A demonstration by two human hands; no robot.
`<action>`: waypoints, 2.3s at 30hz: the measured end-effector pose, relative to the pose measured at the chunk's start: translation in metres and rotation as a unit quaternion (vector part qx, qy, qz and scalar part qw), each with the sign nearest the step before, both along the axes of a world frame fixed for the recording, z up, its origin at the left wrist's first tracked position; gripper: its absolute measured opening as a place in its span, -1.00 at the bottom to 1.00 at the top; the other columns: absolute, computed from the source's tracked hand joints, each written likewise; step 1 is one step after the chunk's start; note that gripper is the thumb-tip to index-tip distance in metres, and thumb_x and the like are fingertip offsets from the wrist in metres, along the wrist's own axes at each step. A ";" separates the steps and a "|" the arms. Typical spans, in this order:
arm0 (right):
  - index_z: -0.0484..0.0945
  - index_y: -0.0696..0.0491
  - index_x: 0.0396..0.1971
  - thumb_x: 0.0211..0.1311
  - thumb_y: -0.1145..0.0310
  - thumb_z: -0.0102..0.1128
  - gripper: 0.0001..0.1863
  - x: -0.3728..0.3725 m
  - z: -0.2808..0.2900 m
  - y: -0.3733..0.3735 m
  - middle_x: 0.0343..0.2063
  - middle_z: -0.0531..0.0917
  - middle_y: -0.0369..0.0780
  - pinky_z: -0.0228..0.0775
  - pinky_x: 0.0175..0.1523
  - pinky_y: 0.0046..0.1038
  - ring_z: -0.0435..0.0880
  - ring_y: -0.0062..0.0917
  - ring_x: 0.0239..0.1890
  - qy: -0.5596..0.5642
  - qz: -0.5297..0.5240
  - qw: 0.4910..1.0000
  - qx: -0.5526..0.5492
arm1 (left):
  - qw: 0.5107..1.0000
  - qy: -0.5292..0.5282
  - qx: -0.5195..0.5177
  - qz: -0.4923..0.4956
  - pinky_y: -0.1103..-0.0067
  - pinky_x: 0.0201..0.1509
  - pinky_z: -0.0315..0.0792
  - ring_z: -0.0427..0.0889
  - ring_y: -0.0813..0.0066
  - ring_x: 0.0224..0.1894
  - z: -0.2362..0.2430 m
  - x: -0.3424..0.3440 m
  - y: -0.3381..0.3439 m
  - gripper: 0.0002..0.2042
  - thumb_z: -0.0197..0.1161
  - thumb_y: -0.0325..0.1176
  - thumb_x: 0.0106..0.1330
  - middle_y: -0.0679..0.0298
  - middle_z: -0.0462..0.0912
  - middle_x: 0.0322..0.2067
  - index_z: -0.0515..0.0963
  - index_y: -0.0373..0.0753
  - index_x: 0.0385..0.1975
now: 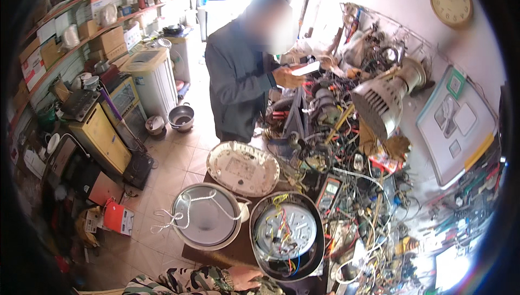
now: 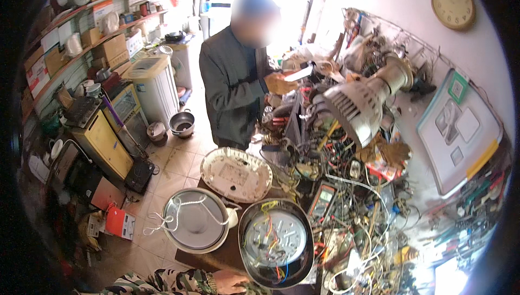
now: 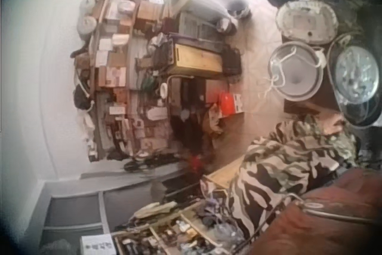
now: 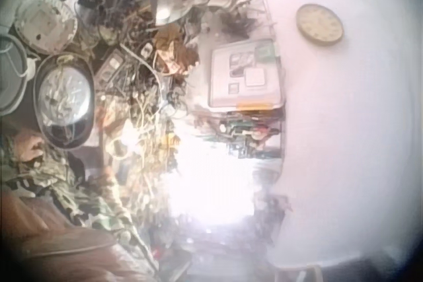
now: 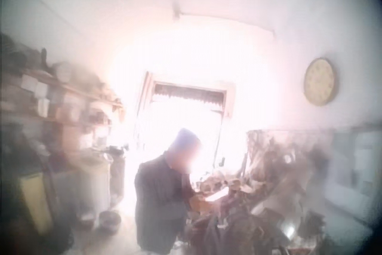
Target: The person is repairing a rice cooker. They use a multimeter to test the internal wiring and components. They also handle the cooker's lid and inner pot, placing them on the workbench.
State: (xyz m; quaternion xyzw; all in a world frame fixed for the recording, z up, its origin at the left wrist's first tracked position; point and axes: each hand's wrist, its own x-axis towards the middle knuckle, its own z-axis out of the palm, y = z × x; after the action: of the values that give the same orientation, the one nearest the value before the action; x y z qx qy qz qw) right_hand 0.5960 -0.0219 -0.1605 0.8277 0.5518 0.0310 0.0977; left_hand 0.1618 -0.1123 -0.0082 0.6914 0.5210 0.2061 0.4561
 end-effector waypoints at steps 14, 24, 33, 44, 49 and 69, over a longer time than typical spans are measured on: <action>0.45 0.02 -0.69 0.05 0.17 0.27 -0.70 -0.040 0.043 0.031 -0.61 0.64 -0.14 0.49 -0.38 -0.18 0.66 -0.19 -0.52 0.070 0.060 0.995 -0.020 | 0.991 -0.060 -0.064 0.099 0.27 -0.17 0.48 0.62 0.02 -0.21 0.018 0.016 0.031 -0.64 0.19 -0.11 0.35 0.02 0.62 -0.27 0.46 -0.26 -0.04; 0.47 0.04 -0.66 0.12 0.12 0.22 -0.67 -0.043 0.052 0.014 -0.61 0.64 -0.13 0.48 -0.38 -0.17 0.65 -0.16 -0.53 0.094 0.064 0.993 -0.014 | 0.993 -0.039 -0.047 0.104 0.25 -0.12 0.48 0.62 -0.01 -0.14 0.034 -0.019 0.018 -0.63 0.18 -0.09 0.36 -0.03 0.63 -0.23 0.48 -0.28 -0.05; 0.49 0.06 -0.64 0.18 0.08 0.17 -0.63 -0.057 0.050 -0.021 -0.61 0.64 -0.13 0.47 -0.39 -0.17 0.64 -0.14 -0.54 0.161 0.070 0.984 0.006 | 0.996 -0.043 -0.002 0.084 0.26 -0.09 0.50 0.62 0.01 -0.13 0.049 -0.057 0.005 -0.62 0.22 -0.14 0.32 0.00 0.62 -0.21 0.48 -0.30 -0.04; 0.53 0.13 -0.56 0.27 -0.01 0.11 -0.54 -0.075 0.052 -0.013 -0.61 0.63 -0.11 0.42 -0.40 -0.16 0.62 -0.12 -0.55 0.311 0.058 0.941 0.121 | 0.999 -0.031 -0.029 0.010 0.27 -0.06 0.49 0.61 0.02 -0.12 0.047 -0.073 0.008 -0.60 0.19 -0.11 0.31 0.02 0.62 -0.20 0.47 -0.26 0.00; 0.55 0.26 -0.36 0.40 0.01 0.01 -0.49 -0.126 0.106 0.010 -0.55 0.55 0.04 0.25 -0.38 -0.15 0.48 -0.18 -0.50 0.436 0.133 0.856 0.244 | 0.998 -0.023 -0.028 0.047 0.23 -0.05 0.49 0.61 -0.01 -0.09 0.057 -0.077 0.001 -0.63 0.22 -0.14 0.27 0.02 0.63 -0.18 0.49 -0.21 -0.01; 0.52 0.25 -0.05 0.16 0.50 0.22 -0.66 -0.296 0.236 0.020 -0.25 0.66 -0.05 0.49 -0.05 -0.36 0.66 -0.36 -0.22 0.532 0.306 0.776 0.149 | 0.945 -0.051 0.088 0.311 0.35 -0.06 0.52 0.63 0.07 -0.06 0.076 -0.117 -0.051 -0.58 0.27 -0.21 0.32 -0.02 0.60 -0.07 0.46 -0.32 0.08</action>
State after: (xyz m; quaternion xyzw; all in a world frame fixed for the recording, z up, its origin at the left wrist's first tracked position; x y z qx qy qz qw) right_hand 0.3002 -0.0015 0.0753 0.5044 0.7282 -0.3038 -0.3508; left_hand 0.0443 -0.1637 0.0683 0.5210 0.6656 0.4177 0.3332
